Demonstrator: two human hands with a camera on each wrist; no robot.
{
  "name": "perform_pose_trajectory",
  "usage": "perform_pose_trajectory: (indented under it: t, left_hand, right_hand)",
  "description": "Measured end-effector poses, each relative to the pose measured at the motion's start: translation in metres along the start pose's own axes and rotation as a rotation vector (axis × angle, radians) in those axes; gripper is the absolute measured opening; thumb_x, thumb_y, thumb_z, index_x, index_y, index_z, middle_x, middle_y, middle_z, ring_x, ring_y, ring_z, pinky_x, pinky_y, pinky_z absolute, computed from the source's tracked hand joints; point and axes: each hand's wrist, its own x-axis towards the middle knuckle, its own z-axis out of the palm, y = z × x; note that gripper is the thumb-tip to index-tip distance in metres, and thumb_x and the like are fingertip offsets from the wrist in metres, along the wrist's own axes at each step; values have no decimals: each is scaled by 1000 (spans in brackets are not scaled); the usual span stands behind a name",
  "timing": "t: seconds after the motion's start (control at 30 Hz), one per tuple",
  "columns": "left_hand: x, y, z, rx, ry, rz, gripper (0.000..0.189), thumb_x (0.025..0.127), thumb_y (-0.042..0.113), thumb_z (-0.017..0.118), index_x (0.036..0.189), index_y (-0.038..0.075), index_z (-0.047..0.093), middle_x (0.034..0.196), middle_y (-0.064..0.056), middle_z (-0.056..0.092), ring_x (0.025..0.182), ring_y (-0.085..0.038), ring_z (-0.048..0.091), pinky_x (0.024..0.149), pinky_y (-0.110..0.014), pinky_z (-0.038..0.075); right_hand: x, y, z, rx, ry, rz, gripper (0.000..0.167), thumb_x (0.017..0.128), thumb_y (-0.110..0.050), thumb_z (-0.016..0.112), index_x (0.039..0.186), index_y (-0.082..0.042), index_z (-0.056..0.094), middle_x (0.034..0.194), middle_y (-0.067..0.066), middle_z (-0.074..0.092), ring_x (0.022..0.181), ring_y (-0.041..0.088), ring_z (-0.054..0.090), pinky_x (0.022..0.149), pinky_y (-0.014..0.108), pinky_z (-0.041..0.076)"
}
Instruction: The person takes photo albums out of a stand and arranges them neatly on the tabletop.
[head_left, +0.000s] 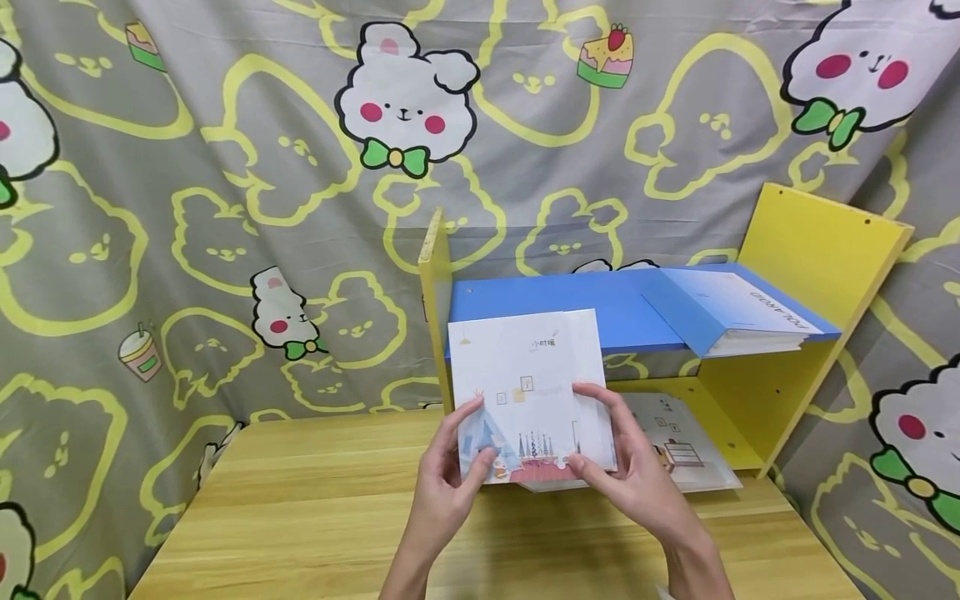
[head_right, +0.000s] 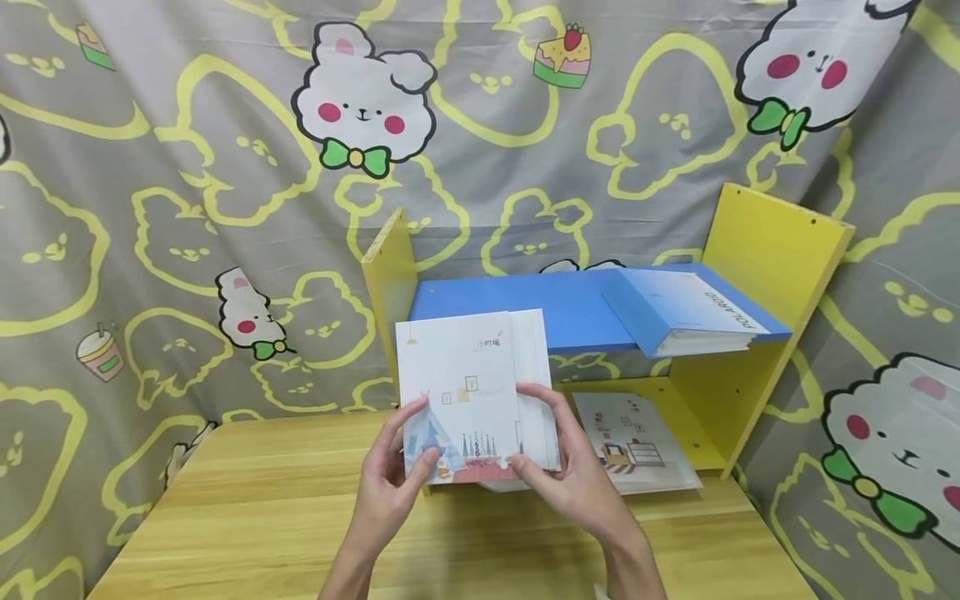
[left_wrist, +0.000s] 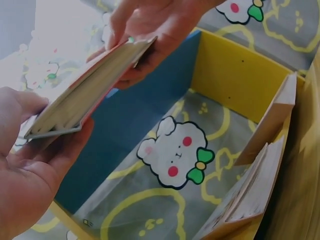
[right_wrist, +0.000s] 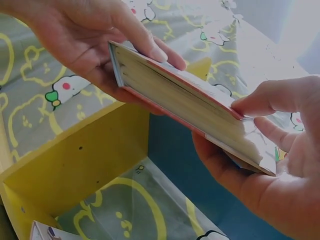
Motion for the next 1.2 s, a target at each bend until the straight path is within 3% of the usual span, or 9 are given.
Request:
perform_pose_trajectory:
  t: [0.1,0.4,0.63,0.83,1.03,1.2]
  left_hand:
    - [0,1,1,29,12,-6,56,101,-5,59,153,9,44,132,-17,58,71,-7,52,45,-23,45]
    - [-2,2,0,20,39,0,56,99,-8,60,151,7,46,152,-12,49,68,-5,52,46,-23,48]
    - [-2,4,-8,-14,41,-8,56,98,-9,61,150,5,48,137,-19,57,67,-8,60,45,-23,50]
    - [-3,8,-9,-23,48,-36,56,97,-9,62,150,6,48,141,-19,54,69,-12,64,48,-22,52]
    - [-4,10,-12,-30,48,-26,57,97,-10,62,150,5,47,132,-22,58,70,-12,63,46,-22,50]
    - [-6,13,-17,-17,64,-31,57,97,-10,62,150,4,47,131,-22,58,78,-14,65,53,-24,54]
  right_hand:
    - [0,0,1,-15,7,-1,76,96,7,65,158,-18,29,150,19,36,119,25,63,84,41,61]
    - [0,1,7,-29,17,-13,76,95,6,67,157,-18,31,147,19,39,116,27,63,81,44,62]
    - [0,1,12,-9,28,-35,77,94,8,68,157,-18,32,148,18,39,117,26,63,83,44,62]
    - [0,1,14,-5,19,-64,75,95,7,67,158,-17,32,152,14,37,121,26,60,85,41,61]
    - [1,0,15,2,6,-69,75,96,6,67,158,-18,32,155,12,34,124,25,57,90,38,59]
    - [4,0,18,29,-30,-93,73,97,6,64,158,-16,32,155,13,32,126,26,54,92,32,57]
